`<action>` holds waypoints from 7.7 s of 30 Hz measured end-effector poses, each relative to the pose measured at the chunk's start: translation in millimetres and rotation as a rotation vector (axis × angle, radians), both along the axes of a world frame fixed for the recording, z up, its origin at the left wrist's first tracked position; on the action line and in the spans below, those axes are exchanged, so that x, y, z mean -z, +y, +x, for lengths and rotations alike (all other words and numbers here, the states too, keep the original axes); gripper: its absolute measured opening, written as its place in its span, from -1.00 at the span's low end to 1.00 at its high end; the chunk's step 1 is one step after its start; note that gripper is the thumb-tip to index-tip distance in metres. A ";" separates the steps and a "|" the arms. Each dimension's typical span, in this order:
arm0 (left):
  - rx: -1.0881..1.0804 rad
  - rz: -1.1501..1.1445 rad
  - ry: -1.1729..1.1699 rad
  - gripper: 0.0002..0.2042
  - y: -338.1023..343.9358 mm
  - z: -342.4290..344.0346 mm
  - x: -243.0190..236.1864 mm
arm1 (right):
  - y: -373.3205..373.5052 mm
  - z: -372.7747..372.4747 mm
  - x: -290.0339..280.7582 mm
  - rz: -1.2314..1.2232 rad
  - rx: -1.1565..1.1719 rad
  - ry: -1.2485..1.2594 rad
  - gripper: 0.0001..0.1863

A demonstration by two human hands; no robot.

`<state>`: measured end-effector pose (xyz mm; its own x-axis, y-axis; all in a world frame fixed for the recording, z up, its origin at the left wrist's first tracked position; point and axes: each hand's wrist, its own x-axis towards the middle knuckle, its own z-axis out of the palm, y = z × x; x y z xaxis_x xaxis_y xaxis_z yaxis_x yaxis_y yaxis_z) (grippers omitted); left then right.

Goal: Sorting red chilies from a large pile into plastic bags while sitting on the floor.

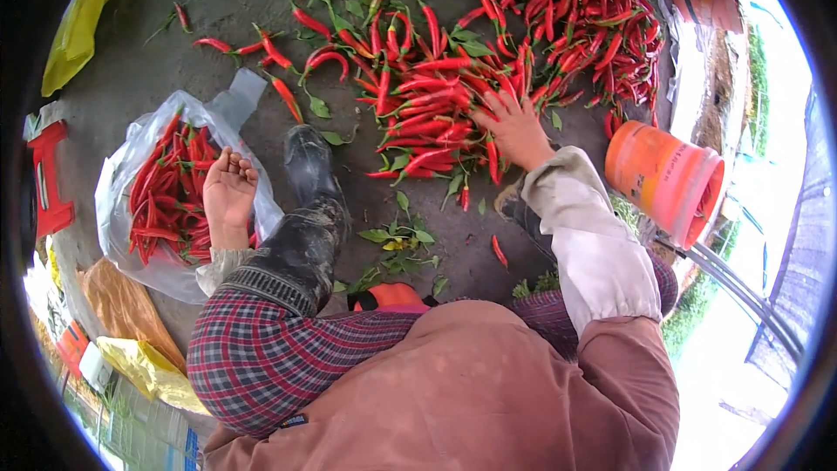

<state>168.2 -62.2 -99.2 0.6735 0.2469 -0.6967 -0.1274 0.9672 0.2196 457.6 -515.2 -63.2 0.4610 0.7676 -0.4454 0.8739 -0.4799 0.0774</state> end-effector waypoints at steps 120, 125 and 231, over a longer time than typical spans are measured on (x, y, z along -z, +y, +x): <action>0.596 0.030 0.194 -0.78 -81.5 67.6 7.8 | 24.5 -90.1 44.9 0.117 0.449 0.300 -0.71; 0.583 0.010 0.189 -0.78 -81.1 66.2 11.3 | 38.9 -112.8 64.4 -0.183 0.443 0.141 -0.68; 0.466 -0.039 0.179 -0.86 -86.1 66.2 17.3 | 93.3 -89.1 77.9 0.098 0.339 0.160 -0.80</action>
